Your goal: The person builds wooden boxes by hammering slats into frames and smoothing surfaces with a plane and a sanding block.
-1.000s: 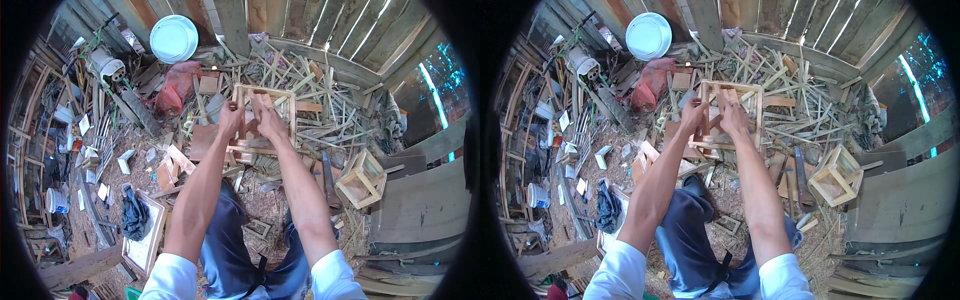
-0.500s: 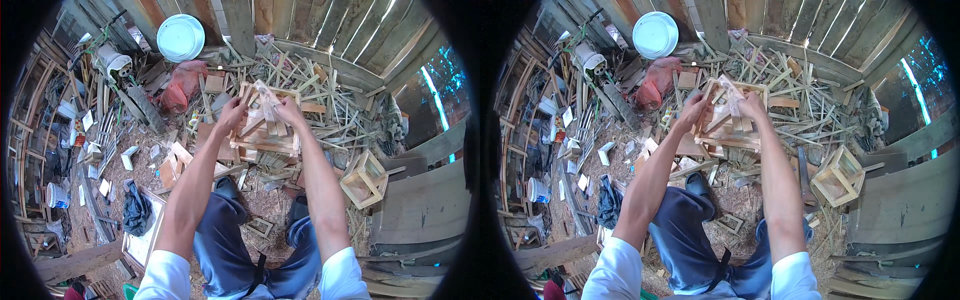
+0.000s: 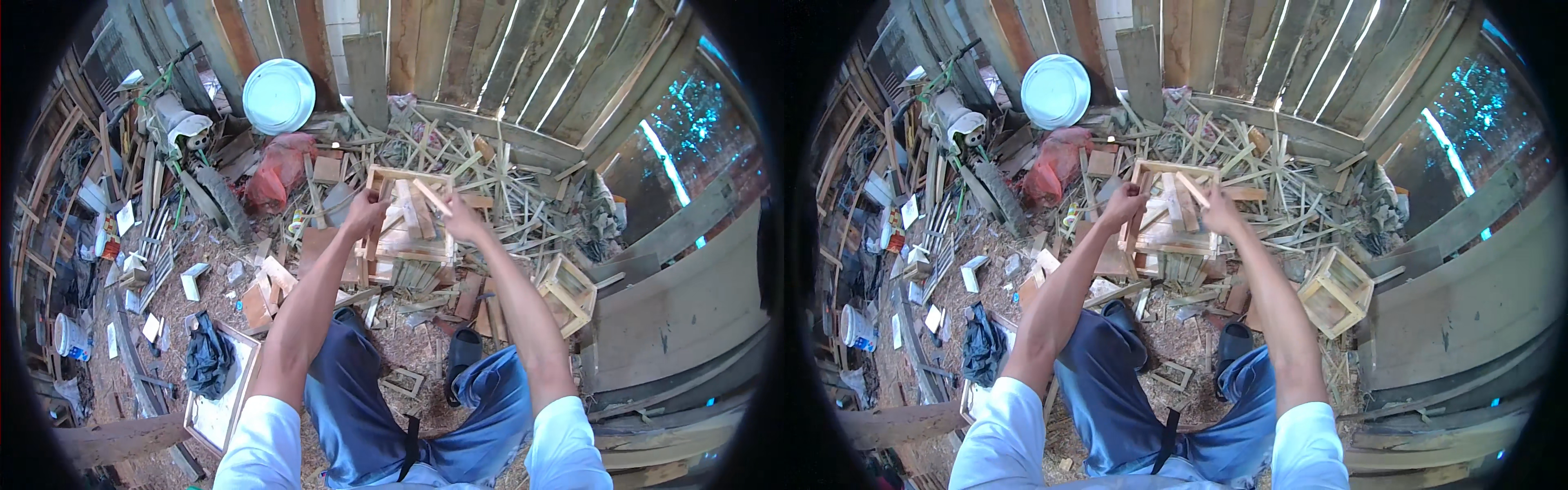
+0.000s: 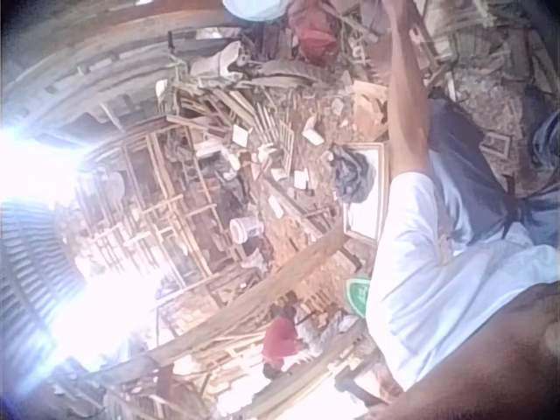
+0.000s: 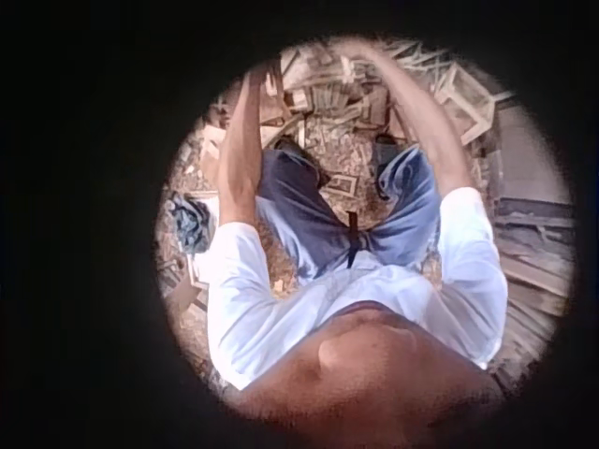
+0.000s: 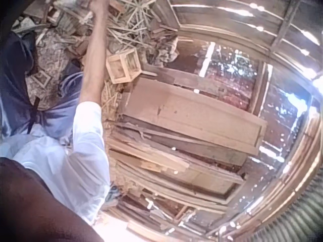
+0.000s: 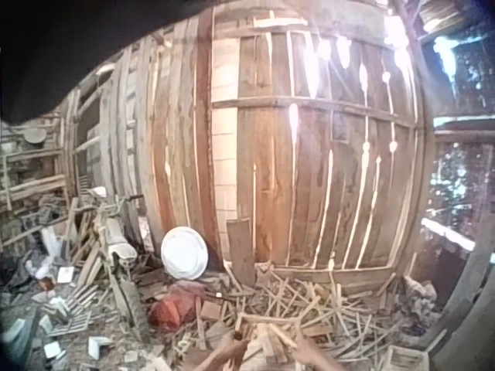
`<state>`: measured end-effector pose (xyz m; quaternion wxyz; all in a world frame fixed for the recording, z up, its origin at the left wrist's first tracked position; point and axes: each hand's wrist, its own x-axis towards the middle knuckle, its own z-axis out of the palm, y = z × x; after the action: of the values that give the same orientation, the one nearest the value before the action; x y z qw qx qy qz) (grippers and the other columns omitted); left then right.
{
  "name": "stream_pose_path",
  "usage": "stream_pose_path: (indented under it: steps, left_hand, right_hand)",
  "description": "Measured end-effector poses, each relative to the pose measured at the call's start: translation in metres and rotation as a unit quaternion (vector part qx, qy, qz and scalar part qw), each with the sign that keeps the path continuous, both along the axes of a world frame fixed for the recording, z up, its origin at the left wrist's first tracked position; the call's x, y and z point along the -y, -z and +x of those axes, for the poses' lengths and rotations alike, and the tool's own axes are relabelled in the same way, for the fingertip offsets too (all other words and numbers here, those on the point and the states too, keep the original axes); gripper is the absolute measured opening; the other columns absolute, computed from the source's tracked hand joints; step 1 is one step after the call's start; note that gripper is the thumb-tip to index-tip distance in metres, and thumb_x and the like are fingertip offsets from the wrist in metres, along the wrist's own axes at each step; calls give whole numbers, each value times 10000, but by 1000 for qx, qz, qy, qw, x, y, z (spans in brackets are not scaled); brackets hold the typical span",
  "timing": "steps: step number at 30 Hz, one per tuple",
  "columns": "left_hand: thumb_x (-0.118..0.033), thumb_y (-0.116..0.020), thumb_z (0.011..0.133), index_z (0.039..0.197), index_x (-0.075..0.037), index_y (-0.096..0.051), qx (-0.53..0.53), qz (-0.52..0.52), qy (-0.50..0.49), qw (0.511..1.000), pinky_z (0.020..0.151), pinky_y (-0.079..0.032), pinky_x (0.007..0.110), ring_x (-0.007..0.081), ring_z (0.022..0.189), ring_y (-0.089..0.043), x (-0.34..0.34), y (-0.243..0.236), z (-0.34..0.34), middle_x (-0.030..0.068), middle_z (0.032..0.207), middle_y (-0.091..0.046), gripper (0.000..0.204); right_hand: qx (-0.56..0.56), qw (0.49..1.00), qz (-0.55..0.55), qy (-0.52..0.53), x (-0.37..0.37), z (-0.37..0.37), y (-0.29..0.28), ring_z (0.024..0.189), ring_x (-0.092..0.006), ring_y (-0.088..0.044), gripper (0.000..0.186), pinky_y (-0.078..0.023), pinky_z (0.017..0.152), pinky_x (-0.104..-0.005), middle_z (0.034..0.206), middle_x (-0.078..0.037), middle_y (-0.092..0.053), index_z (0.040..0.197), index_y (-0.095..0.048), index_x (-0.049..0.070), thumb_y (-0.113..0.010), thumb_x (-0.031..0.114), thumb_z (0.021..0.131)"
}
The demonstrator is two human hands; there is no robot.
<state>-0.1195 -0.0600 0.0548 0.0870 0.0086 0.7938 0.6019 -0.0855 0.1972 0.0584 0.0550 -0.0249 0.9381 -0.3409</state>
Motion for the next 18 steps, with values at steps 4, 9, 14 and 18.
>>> stream_pose_path:
  steps: [4,9,14,18]
  left_hand:
    - [-128,-739,747,1141,46,-538,1,-91,-17,996,685,-516,304,168,787,-617,14,30,-11,92,936,-639,475]
    - [-186,-754,701,1254,42,-465,-22,-185,-17,982,829,-512,380,307,947,-646,-23,34,4,186,1021,-642,664]
    - [-254,-717,741,1225,15,-531,-77,-297,88,948,887,-487,414,366,1036,-618,-18,43,-6,261,1120,-614,584]
    - [-112,-645,794,1187,28,-484,-338,-284,67,895,909,-441,483,422,1067,-538,-34,14,9,262,1136,-551,448]
  right_hand:
    - [-23,998,47,23,36,16,23,1124,-374,-556,532,-437,969,-444,1181,-261,-551,1260,-386,9,-642,84,799]
    - [41,999,-6,26,24,29,39,1176,-389,-518,635,-419,1006,-426,1246,-259,-524,1302,-379,-1,-723,111,780]
    - [80,994,69,-37,6,18,7,1089,-369,-587,542,-466,932,-426,1182,-221,-607,1268,-482,25,-704,229,818]
    - [98,986,95,-97,-48,25,-58,1023,-288,-635,400,-492,884,-368,1118,-178,-654,1183,-576,29,-655,229,846]
